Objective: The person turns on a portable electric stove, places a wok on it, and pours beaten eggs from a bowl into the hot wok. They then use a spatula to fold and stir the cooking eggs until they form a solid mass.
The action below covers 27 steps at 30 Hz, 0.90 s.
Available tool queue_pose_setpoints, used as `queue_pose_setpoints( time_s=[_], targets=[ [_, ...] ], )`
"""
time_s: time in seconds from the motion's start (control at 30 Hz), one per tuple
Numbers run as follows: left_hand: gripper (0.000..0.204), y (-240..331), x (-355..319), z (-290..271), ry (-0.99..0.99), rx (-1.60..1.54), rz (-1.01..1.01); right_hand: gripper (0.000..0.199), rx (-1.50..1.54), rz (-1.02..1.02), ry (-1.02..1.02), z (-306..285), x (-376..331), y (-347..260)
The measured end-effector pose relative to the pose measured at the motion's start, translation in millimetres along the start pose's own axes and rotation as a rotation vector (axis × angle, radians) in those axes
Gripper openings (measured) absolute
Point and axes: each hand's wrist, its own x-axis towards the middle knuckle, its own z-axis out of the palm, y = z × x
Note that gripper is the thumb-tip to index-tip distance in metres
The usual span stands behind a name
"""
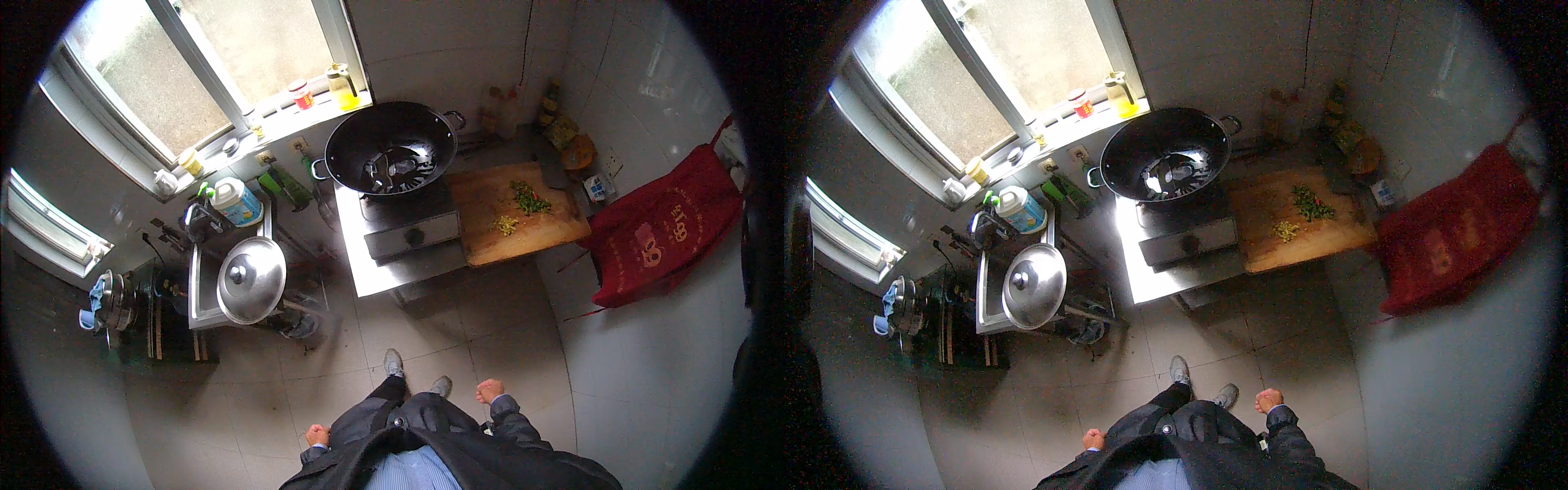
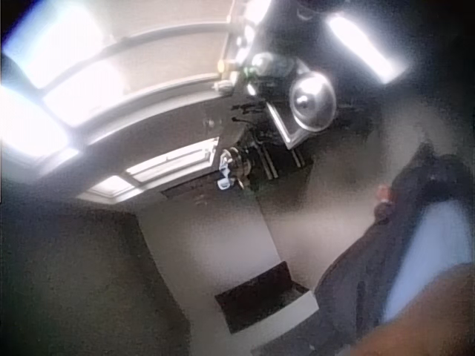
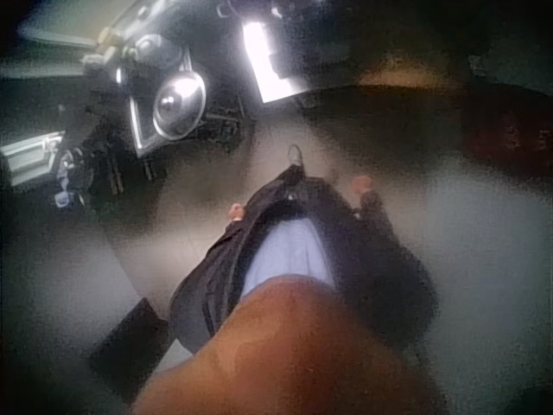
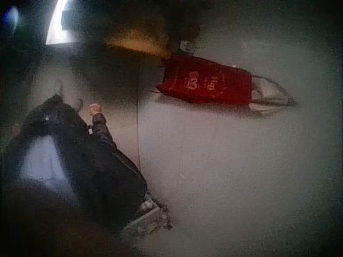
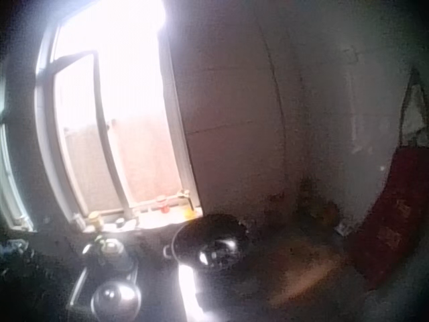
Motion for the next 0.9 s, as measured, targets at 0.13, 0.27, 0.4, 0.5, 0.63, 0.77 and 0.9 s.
queue_pose_setpoints(
  time_s=[0.13, 0.27, 0.4, 0.5, 0.63, 0.77, 0.9],
  targets=[
    [0.022, -3, 2, 0, 0.002, 0.001, 0.016, 0.011, -0.007, 0.031, 0.017, -1, 1, -1],
    [0.021, -6, 5, 1, 0.008, 0.031, 0.021, 0.01, -0.021, -0.008, 0.004, 0, -1, -2],
    [0.021, -10, 6, 0, 0.006, 0.005, 0.009, 0.01, -0.013, -0.013, 0.007, 1, 0, -1],
    [0.02, -11, 8, -1, -0.009, 0.012, 0.008, 0.01, 0.013, -0.009, -0.002, 1, 3, 1],
    [0.019, -11, 8, -2, -0.007, 0.023, 0.031, 0.01, -0.006, 0.025, 0.019, 1, 6, 2],
    [0.018, -12, 8, -2, -0.007, 0.029, 0.005, 0.01, -0.015, -0.015, 0.001, 2, 4, 0],
    [0.018, -17, 11, -1, -0.004, 0.007, -0.001, 0.012, -0.017, -0.013, -0.005, 2, -1, -3]
  ],
)
